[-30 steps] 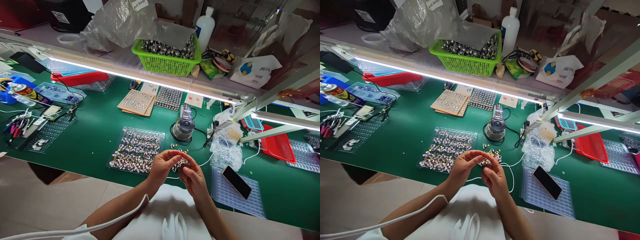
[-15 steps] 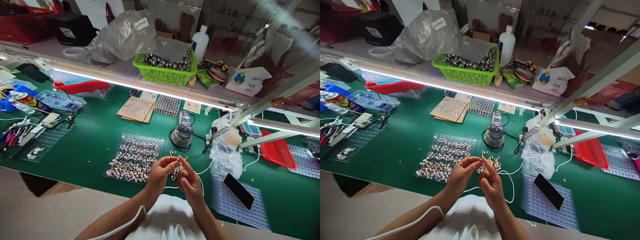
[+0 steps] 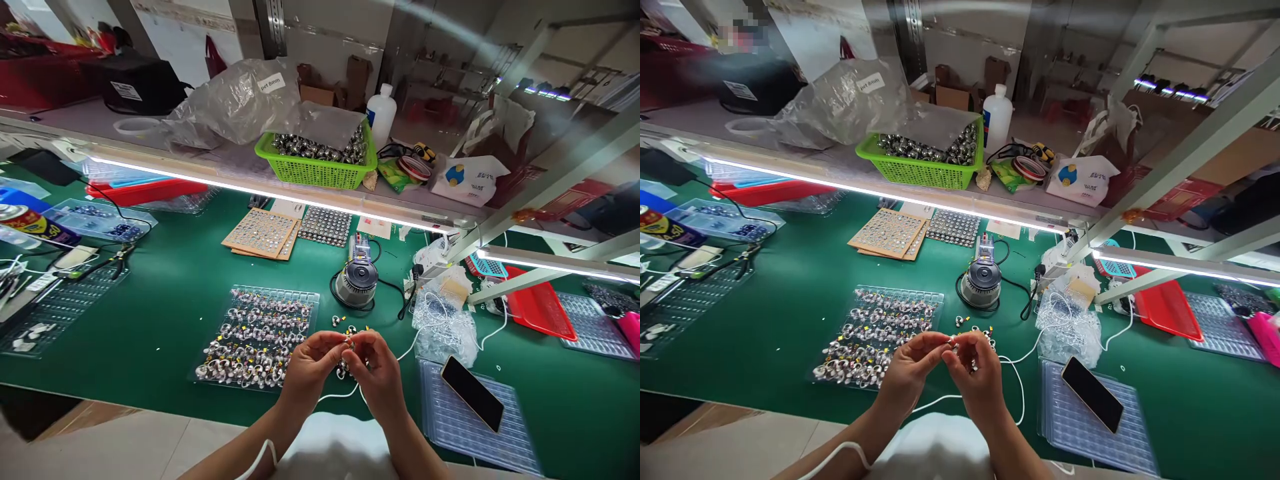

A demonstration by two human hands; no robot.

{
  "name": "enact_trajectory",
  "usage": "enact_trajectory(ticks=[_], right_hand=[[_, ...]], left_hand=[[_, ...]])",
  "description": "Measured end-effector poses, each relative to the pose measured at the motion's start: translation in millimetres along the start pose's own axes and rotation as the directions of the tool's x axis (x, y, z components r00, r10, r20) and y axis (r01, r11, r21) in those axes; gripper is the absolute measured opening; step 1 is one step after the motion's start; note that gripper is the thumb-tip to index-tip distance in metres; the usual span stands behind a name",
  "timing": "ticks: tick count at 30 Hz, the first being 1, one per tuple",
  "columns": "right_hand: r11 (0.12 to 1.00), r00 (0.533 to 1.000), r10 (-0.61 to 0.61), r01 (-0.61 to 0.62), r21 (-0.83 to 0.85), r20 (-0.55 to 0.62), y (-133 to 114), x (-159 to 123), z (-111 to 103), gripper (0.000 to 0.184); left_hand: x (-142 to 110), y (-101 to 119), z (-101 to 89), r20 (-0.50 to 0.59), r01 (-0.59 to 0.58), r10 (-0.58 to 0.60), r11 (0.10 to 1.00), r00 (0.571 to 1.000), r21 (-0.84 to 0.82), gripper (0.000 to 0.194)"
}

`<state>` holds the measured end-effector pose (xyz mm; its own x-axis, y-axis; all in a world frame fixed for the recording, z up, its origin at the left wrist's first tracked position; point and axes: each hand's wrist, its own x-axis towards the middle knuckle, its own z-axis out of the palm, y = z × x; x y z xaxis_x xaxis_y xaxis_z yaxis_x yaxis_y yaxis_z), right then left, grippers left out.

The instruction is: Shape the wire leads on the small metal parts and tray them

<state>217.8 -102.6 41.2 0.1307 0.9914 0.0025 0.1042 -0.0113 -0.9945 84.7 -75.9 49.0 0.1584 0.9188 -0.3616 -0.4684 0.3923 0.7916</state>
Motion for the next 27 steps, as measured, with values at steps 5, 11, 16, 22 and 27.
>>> enact_trajectory(ticks=[5,11,16,22,27], right_hand=[[0.999,0.997,-0.036,0.038,-0.033,0.075,-0.8,2.7,-4.5,0.012],[0.994,0.99,-0.064,0.074,-0.08,0.125,-1.7,4.4,-11.4,0.011],[0.998,0.992,-0.05,0.054,-0.029,0.113,0.5,3.7,-11.8,0.012],[0.998,0.997,-0.039,0.042,-0.055,0.061,0.7,1.1,-8.4,0.011],[0.997,0.998,-0.017,0.021,-0.077,0.061,1.0,2.3,-7.5,0.012]], left_hand=[[-1.5,-1.5,-4.1,0.023,0.015,-0.015,1.0,1.0,0.01,0.021],[-1.0,-4.2,-8.0,0.044,0.053,-0.052,0.998,0.998,-0.019,0.019],[-1.6,-6.7,-9.9,0.05,0.077,-0.076,0.997,0.996,-0.023,0.019],[-3.9,-8.5,-12.5,0.101,0.082,-0.082,0.997,0.992,0.004,0.019],[-3.1,-9.3,-13.6,0.111,0.077,-0.077,0.997,0.991,0.003,0.025]])
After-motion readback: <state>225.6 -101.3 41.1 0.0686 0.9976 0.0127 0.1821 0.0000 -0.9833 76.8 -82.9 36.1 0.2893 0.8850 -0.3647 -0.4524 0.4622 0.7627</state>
